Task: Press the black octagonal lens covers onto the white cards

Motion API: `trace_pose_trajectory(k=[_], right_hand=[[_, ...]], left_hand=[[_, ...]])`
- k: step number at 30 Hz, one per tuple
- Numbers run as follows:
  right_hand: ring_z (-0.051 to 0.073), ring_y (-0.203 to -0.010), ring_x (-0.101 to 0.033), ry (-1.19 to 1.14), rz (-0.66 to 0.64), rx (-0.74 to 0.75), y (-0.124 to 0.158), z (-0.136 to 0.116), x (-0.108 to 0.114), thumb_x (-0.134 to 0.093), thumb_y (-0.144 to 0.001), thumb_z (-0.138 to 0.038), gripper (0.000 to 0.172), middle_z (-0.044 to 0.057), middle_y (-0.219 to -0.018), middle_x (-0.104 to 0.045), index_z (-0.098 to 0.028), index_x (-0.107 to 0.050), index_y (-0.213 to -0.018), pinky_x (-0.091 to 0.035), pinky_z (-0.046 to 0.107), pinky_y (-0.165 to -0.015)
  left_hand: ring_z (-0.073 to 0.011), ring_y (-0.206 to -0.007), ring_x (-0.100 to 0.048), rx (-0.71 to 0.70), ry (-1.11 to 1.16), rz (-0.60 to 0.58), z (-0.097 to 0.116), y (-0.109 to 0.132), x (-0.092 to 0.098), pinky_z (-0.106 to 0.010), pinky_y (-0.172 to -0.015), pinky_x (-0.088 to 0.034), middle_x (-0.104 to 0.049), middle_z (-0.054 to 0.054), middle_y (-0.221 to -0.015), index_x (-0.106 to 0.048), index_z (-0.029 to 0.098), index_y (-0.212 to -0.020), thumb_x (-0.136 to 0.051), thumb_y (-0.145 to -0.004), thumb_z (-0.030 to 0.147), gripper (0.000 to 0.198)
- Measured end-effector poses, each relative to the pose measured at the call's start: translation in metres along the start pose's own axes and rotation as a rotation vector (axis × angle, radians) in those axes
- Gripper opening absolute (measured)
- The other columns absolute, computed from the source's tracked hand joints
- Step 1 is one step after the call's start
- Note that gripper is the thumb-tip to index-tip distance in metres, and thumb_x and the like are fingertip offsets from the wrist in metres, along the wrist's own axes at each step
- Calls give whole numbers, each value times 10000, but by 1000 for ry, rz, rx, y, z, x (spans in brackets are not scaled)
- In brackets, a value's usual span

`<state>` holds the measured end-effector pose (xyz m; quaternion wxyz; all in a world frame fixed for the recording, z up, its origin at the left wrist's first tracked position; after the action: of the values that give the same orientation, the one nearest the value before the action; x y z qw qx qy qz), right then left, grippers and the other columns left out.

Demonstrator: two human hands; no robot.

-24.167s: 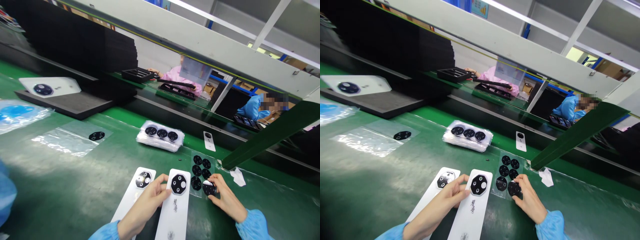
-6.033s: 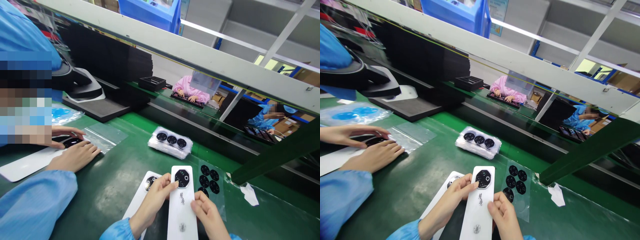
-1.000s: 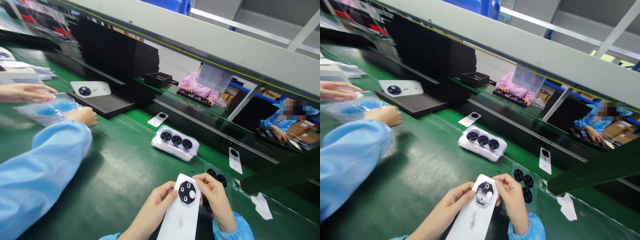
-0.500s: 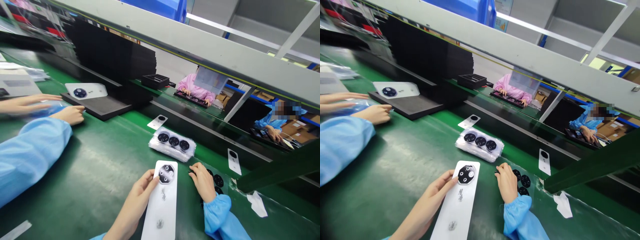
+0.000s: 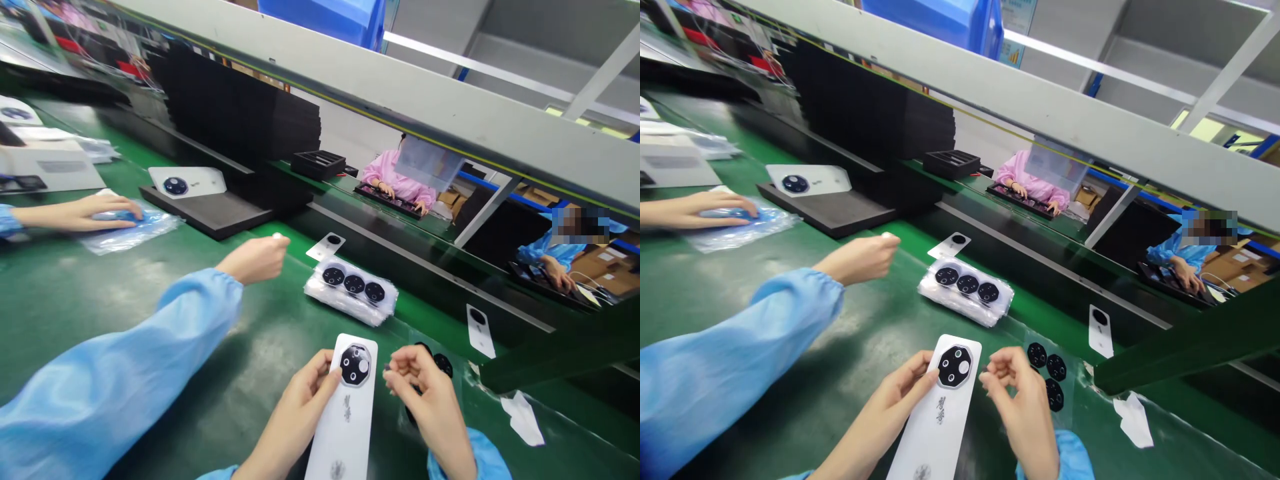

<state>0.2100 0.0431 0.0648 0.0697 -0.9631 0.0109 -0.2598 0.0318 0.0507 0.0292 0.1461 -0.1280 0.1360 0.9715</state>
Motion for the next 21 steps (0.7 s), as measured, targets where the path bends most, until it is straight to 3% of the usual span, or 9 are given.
trace_pose_trajectory(k=[3,8,11,14,21], right_hand=[[155,-726,-632,87,-19,181,12,-13,-14,-508,-887,-216,116,43,-834,-639,-207,-621,-866,-516,226,-634],[166,-805,-637,215,105,488,23,-15,-26,-446,-881,-64,318,61,-891,-631,-237,-630,-1074,-525,247,-674],[178,-827,-646,221,190,490,26,-12,-24,-494,-859,-52,327,55,-905,-651,-243,-601,-1102,-536,264,-711],[184,-851,-638,201,232,473,29,-9,-23,-529,-844,-58,239,59,-948,-637,-235,-602,-986,-537,281,-744],[175,-776,-539,284,345,460,38,-3,-23,-500,-862,-106,200,59,-937,-503,-242,-643,-894,-491,311,-635]], left_hand=[[-157,-756,-564,-54,-40,-42,-2,0,-2,-220,-640,-429,-651,-20,-876,-559,182,-961,-543,-820,471,322],[-163,-747,-564,-124,-72,-77,-6,1,-6,-233,-638,-432,-623,-19,-843,-551,176,-950,-516,-850,440,284],[-159,-735,-562,-126,-58,-87,-7,1,-9,-235,-644,-433,-603,-8,-818,-557,176,-921,-520,-846,442,279],[-148,-706,-551,-112,-46,-93,-7,2,-12,-230,-633,-423,-599,-7,-802,-561,172,-910,-523,-846,436,275],[-148,-678,-536,-89,-16,-96,-11,1,-17,-225,-600,-416,-581,-1,-766,-553,174,-879,-543,-813,483,316]])
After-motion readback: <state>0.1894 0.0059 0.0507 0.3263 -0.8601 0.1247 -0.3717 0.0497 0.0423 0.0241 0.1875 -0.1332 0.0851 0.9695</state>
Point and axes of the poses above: each hand's wrist, its own y-axis away from the middle knuckle, its own x-axis out of the back of the hand, z = x × y, the point moved 4 cm from there along -y, towards the middle knuckle
